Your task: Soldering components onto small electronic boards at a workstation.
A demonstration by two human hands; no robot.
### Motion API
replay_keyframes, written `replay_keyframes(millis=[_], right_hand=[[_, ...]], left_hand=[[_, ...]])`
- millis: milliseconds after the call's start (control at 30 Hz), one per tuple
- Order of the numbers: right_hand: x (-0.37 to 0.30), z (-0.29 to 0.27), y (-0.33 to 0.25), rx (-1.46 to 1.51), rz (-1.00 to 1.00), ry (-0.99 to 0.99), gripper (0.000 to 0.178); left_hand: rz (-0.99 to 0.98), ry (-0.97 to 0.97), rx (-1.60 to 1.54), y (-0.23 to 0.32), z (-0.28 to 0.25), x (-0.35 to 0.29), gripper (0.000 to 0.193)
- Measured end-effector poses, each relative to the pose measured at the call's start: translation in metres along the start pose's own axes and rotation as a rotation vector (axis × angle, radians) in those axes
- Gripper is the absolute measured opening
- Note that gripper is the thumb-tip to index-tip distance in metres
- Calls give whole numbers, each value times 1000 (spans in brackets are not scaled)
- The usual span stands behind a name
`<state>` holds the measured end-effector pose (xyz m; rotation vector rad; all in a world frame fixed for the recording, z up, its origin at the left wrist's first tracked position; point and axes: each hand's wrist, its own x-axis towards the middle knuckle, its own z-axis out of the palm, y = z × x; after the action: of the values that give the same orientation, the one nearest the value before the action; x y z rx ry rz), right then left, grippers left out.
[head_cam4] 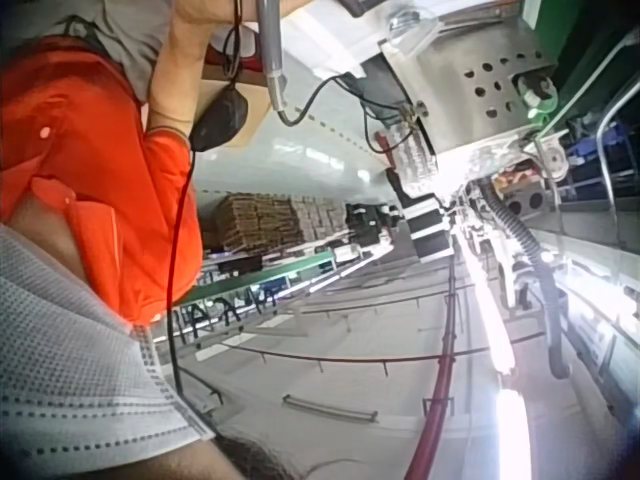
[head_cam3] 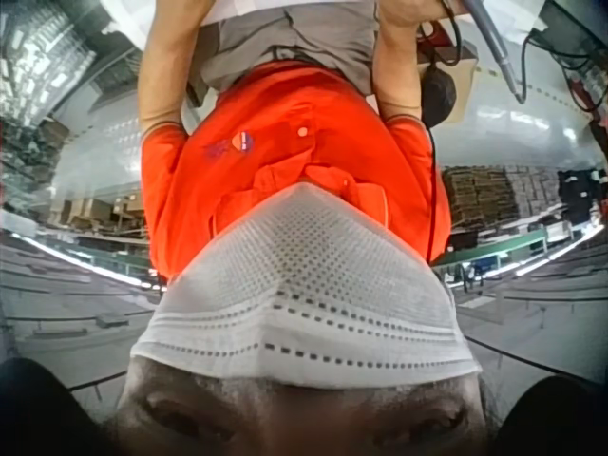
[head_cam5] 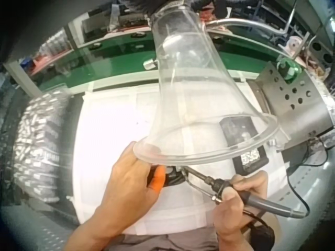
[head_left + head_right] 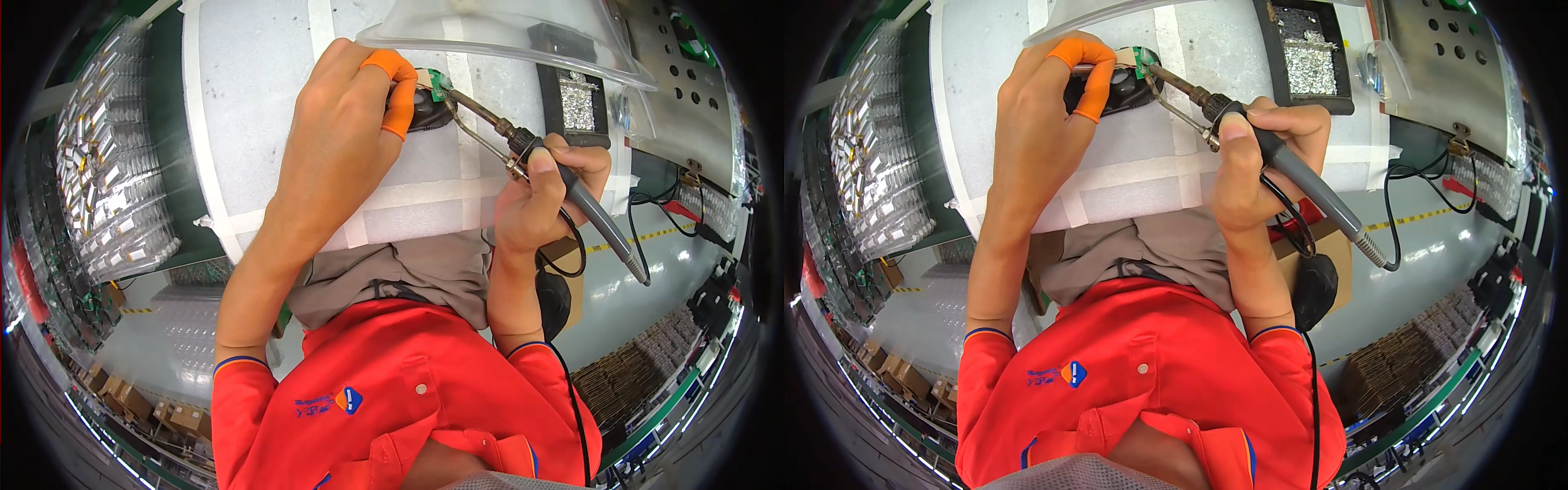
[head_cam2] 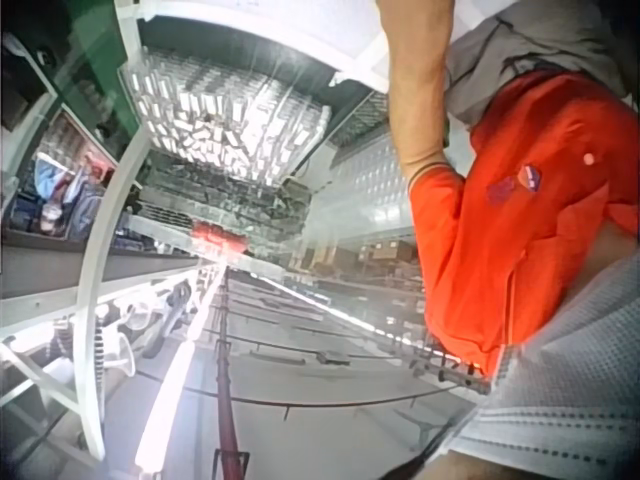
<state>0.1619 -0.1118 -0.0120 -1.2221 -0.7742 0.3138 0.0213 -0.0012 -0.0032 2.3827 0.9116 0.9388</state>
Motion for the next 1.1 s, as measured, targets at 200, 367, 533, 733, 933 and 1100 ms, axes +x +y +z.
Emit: replay_keyframes(millis=[200, 367, 533, 733, 933, 1100], right_hand=[[-1, 1, -3, -11, 15, -12, 17], [-1, 1, -2, -14, 7, -13, 17], [-1, 1, -1, -27, -8, -6, 17], [-2, 3, -3, -34, 3, 20, 17], [-1, 5, -4, -24, -5, 11, 17], [-1, 5, -4, -16, -6, -6, 17]], left_hand=[[-15, -13, -12, 1, 0, 0, 17], [-5, -8, -15, 0, 1, -1, 17], [-11, -13, -15, -1, 2, -1, 18], [-30, -29, -7, 0, 1, -1, 18], [-34, -29, -18, 0, 0, -1, 18], [-23, -27, -31, -1, 0, -1, 18]])
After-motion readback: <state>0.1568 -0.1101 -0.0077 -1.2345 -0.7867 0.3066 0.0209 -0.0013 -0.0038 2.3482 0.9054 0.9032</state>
